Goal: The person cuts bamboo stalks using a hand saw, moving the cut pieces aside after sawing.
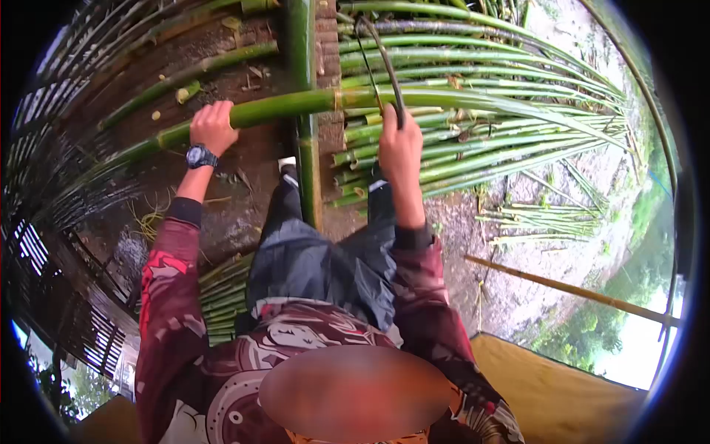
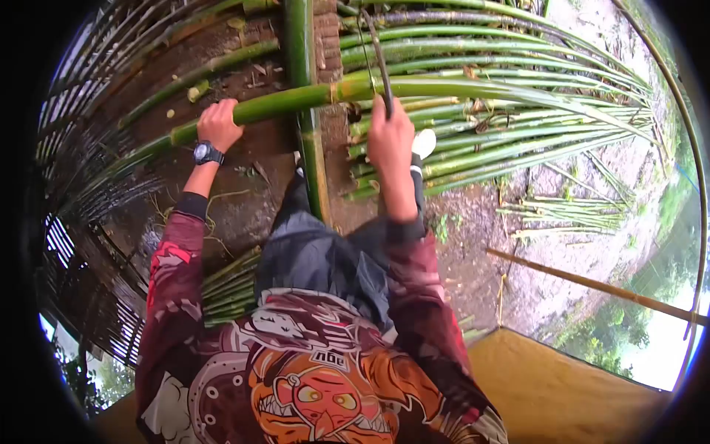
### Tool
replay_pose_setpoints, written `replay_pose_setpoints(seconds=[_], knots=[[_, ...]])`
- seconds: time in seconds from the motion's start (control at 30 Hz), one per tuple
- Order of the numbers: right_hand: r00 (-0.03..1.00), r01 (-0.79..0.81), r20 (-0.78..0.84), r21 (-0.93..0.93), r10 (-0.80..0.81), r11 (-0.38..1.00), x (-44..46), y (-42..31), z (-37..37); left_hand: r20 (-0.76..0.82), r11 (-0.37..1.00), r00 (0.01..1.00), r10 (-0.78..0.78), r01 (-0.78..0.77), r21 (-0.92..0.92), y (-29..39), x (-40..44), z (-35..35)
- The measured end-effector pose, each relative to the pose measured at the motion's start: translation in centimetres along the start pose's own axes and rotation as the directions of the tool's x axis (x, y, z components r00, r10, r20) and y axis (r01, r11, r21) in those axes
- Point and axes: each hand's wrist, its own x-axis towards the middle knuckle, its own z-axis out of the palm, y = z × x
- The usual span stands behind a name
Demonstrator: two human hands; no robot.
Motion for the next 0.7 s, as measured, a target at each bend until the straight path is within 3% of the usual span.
replay_pose_setpoints(seconds=[0.07,0.17,0.2,0.33,0.5,0.57,0.6,0.63,0.7], knots=[[0.970,-0.240,-0.005,0.154,0.243,0.958,0.3,-1.6,0.5,-0.002,0.999,1.000,0.003,-0.003,0.035,-1.5,1.7,-1.1],[0.981,-0.173,-0.034,0.284,0.190,0.943,-1.9,0.9,1.4,0.029,1.000,1.000,0.009,-0.008,-0.018,-0.7,1.2,-0.7],[0.984,-0.121,-0.091,0.271,0.151,0.955,-2.0,0.7,1.8,0.112,0.999,0.994,-0.018,0.021,-0.028,-0.8,1.4,-0.9],[0.972,-0.227,-0.001,0.274,0.237,0.934,-1.5,0.5,1.2,0.215,0.999,0.976,-0.025,0.034,-0.035,-1.1,1.6,-1.7],[0.990,-0.138,0.019,0.275,0.139,0.952,-4.0,1.2,2.6,0.467,0.997,0.884,-0.038,0.064,-0.040,-1.9,1.6,-3.1],[0.971,-0.239,0.071,0.233,0.228,0.943,-4.1,0.7,2.3,0.468,0.996,0.883,-0.031,0.067,-0.059,-1.9,0.9,-2.7],[0.999,0.022,-0.031,0.016,-0.021,1.000,-4.9,0.9,1.6,0.445,0.996,0.895,-0.021,0.059,-0.072,-1.8,0.5,-2.6],[0.950,0.277,-0.083,-0.219,-0.301,0.936,-4.9,0.6,0.6,0.406,0.996,0.914,-0.013,0.049,-0.079,-2.0,1.0,-2.6],[0.995,-0.079,0.055,-0.009,0.079,0.997,-9.6,-2.2,-3.6,0.403,0.995,0.915,-0.016,0.054,-0.081,-2.3,1.0,-2.2]])
